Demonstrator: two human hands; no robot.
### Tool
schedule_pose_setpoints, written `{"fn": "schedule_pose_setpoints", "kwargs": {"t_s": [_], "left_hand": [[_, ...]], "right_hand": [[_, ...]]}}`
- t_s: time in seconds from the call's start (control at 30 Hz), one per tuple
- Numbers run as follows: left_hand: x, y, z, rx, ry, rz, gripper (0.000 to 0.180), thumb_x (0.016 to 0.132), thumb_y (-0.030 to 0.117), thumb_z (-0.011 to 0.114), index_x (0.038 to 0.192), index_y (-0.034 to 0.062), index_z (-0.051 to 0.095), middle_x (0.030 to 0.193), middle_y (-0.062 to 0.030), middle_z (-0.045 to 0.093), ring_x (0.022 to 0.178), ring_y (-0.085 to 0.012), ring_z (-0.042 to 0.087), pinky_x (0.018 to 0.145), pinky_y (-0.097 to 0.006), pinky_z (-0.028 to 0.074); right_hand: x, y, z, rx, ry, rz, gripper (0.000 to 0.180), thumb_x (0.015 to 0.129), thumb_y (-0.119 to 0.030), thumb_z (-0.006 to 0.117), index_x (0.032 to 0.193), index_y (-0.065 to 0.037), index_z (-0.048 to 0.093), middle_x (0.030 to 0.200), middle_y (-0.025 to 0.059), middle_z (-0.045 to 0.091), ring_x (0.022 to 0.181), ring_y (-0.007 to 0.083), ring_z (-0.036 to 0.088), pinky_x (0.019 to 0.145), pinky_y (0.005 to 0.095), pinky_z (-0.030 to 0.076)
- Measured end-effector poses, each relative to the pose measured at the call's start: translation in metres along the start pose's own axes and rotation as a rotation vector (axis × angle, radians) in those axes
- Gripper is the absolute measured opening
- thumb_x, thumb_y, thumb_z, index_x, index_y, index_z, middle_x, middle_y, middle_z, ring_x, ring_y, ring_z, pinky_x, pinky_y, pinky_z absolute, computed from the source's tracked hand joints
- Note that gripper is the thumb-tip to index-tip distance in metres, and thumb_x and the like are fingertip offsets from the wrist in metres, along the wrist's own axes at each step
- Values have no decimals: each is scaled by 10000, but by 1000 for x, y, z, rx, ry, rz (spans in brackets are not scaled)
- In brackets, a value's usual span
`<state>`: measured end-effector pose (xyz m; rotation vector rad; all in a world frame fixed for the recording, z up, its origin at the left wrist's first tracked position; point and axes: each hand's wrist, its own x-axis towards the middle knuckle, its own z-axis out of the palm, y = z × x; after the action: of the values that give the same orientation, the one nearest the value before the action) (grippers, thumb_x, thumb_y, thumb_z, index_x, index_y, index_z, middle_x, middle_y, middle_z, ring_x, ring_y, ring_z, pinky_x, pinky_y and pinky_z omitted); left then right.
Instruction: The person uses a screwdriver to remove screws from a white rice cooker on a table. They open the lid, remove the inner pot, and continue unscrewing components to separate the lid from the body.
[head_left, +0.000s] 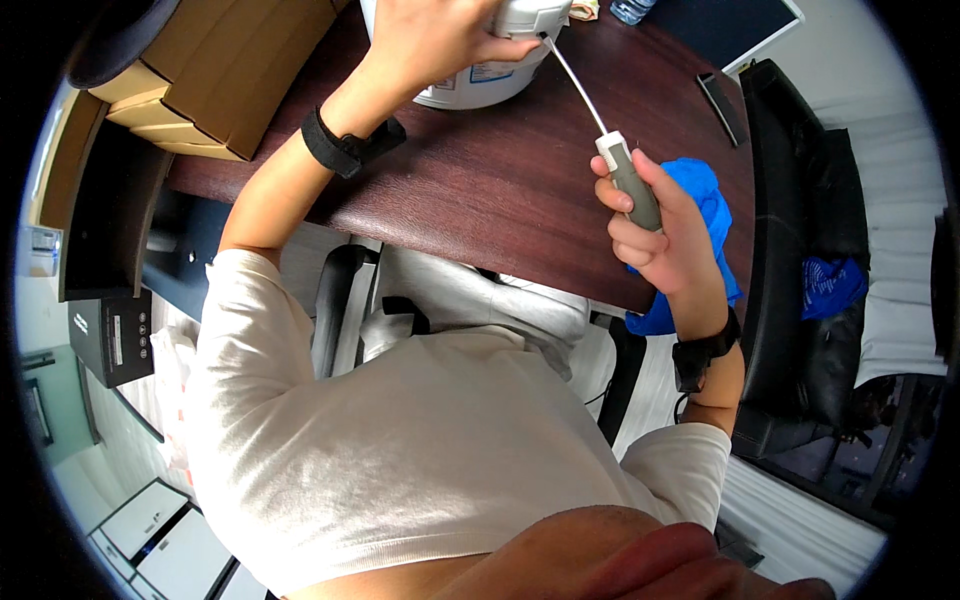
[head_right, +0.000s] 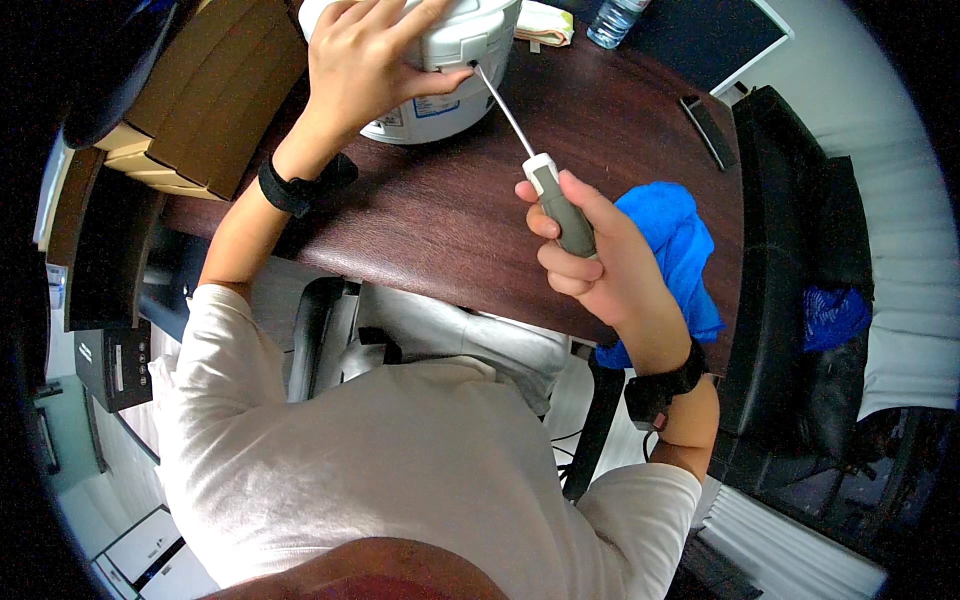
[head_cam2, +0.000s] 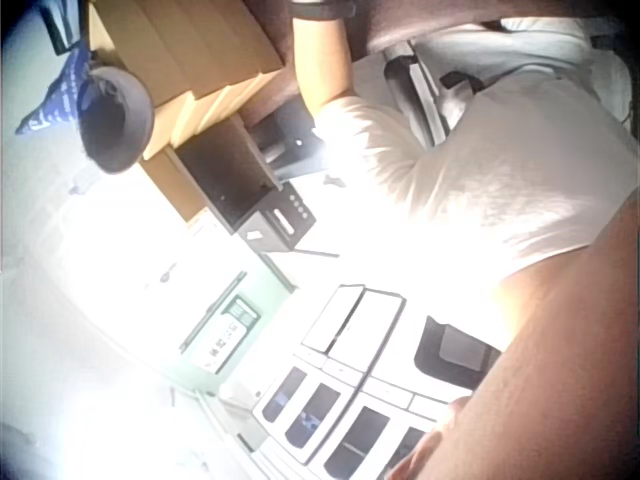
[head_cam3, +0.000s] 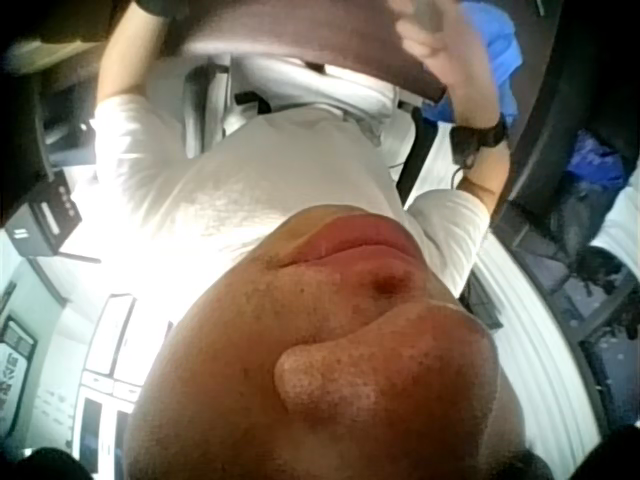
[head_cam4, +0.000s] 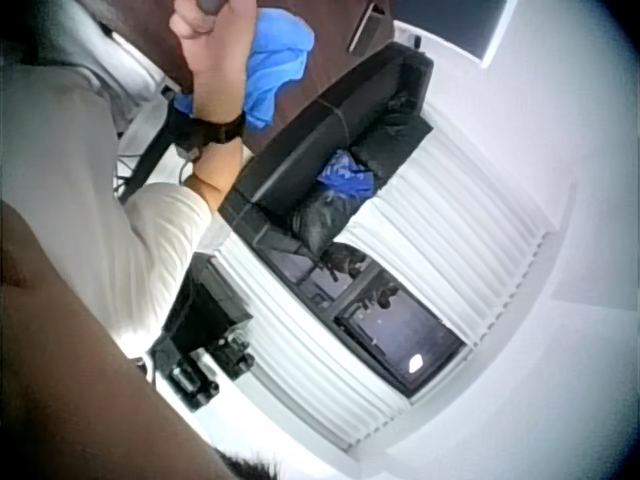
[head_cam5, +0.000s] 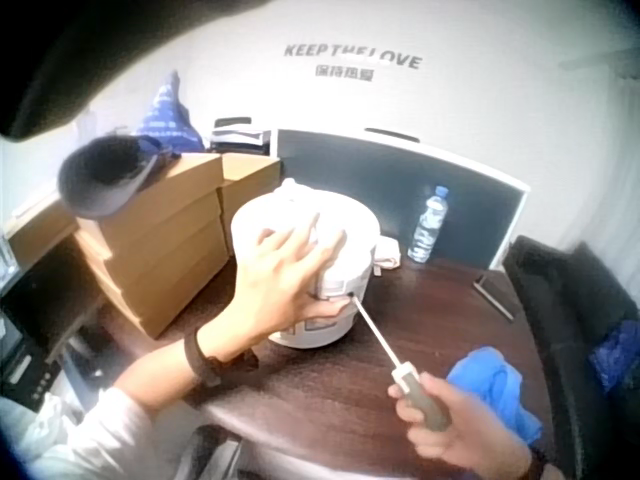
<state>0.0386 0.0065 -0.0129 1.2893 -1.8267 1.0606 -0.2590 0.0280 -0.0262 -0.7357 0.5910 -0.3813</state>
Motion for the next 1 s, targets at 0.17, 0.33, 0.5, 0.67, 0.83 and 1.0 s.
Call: {"fn": "schedule_pose_setpoints", "kwargs": {"t_s": [0.17,0.33,0.5,0.67,0.83,1.0], "left_hand": [[0,1,-3,13,9,2,811,660,581,762,1331,160,584,1328,-232,549,1035,-310,604,916,-464,424],[-2,-2,0,-25,9,-2,801,690,593,734,1342,158,575,1335,-230,545,1037,-305,601,915,-452,424],[-1,-2,0,-7,15,12,804,691,599,726,1342,153,574,1338,-227,543,1034,-298,599,905,-444,427],[-1,-1,-1,-11,13,5,801,687,589,731,1342,155,575,1334,-222,548,1030,-293,601,905,-440,426],[-1,-1,-3,6,-4,10,790,690,589,727,1335,157,581,1325,-215,557,1029,-290,601,904,-433,426],[0,-1,0,-12,15,4,784,696,596,722,1331,157,584,1327,-212,558,1041,-289,601,907,-433,426]], "right_hand": [[-1,-3,0,-479,233,-164,301,1021,-296,516,1150,-38,599,779,-10,538,459,25,356,406,195,240],[-3,1,-3,-1474,549,-791,237,922,-170,675,1079,2,634,846,88,654,679,173,623,570,265,461],[-4,-10,5,-1773,568,-932,265,871,-139,716,1083,-3,632,919,163,668,766,292,687,630,323,524],[-1,-17,5,-1884,563,-935,266,867,-151,711,1084,-20,630,895,146,658,709,314,679,595,357,530],[-4,-26,8,-2008,571,-934,276,867,-183,709,1085,-36,626,865,134,634,677,318,671,571,371,531],[-8,-44,10,-2119,522,-956,281,863,-182,707,1093,-41,626,865,134,628,679,321,669,571,373,530]]}}
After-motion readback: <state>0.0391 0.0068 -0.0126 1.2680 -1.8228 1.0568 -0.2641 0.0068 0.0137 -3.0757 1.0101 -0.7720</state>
